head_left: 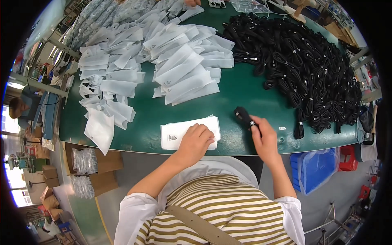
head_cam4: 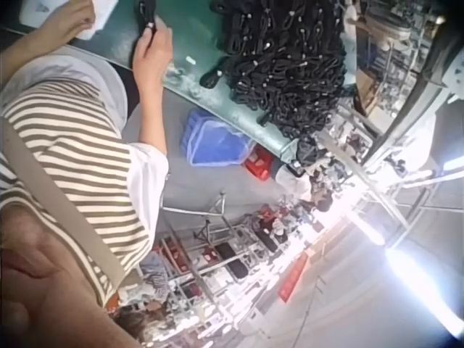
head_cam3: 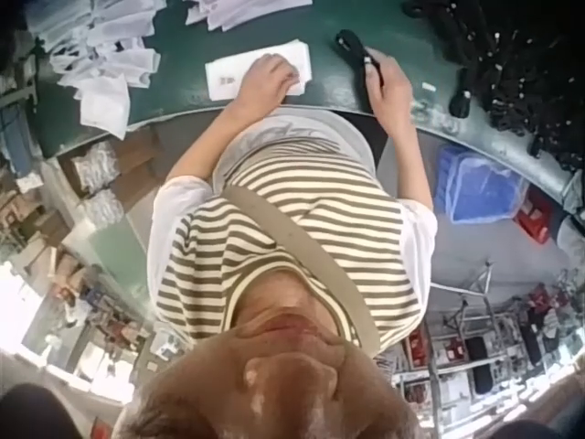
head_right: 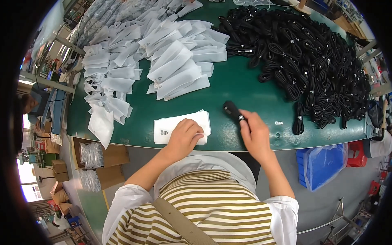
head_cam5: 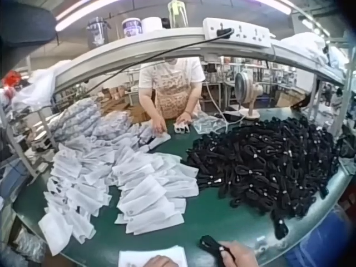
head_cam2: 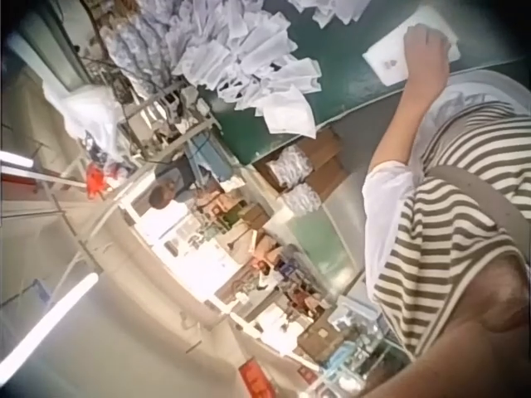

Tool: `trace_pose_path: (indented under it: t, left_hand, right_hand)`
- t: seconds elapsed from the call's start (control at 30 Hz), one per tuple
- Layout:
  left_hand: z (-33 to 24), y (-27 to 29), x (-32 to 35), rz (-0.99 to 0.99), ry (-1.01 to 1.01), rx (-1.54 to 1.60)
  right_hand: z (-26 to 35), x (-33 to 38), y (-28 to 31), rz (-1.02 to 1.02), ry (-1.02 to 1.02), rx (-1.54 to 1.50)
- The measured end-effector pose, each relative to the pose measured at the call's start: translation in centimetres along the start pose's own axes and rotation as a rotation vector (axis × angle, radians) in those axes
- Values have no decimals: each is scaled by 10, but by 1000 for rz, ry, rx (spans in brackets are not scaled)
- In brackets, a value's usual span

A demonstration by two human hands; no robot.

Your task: The recorder is sorting black electrical cables from a storage bin and placing them into individual small white plastic bags at a factory workstation.

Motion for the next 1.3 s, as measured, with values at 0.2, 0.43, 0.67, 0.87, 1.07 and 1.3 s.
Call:
trace_pose_path:
  t: [0.2, 0.43, 0.67, 0.87, 1.07, 1.3]
  left_hand:
    - [20, 0, 11, -58, 165, 229]
    - [33, 6, 19, -161, 351, 528]
    - [-19, 25, 6, -104, -66, 265]
    - [-13, 46, 1, -199, 11, 261]
    - [43, 78, -11, -481, 357, 888]
    - [47, 115, -36, -442, 38, -264]
  right_hand:
    - [49, 23, -20, 135, 237, 88]
    - [67, 32, -39, 291, 401, 175]
    - [0, 45, -83, 532, -363, -477]
    - [69, 26, -60, 231, 118, -256]
    - [72, 12, -43, 71, 139, -510]
    - [66, -12, -13, -91, 223, -96]
Point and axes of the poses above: each hand's wrist, its own x-axis away from the middle knuckle, its own y-axis out of the back of the hand, z = x × y, the point moved 10 cm from there along -x, towards the middle knuckle, and after that the axes turned 3 degrees about -y, right-handed, at the moved point
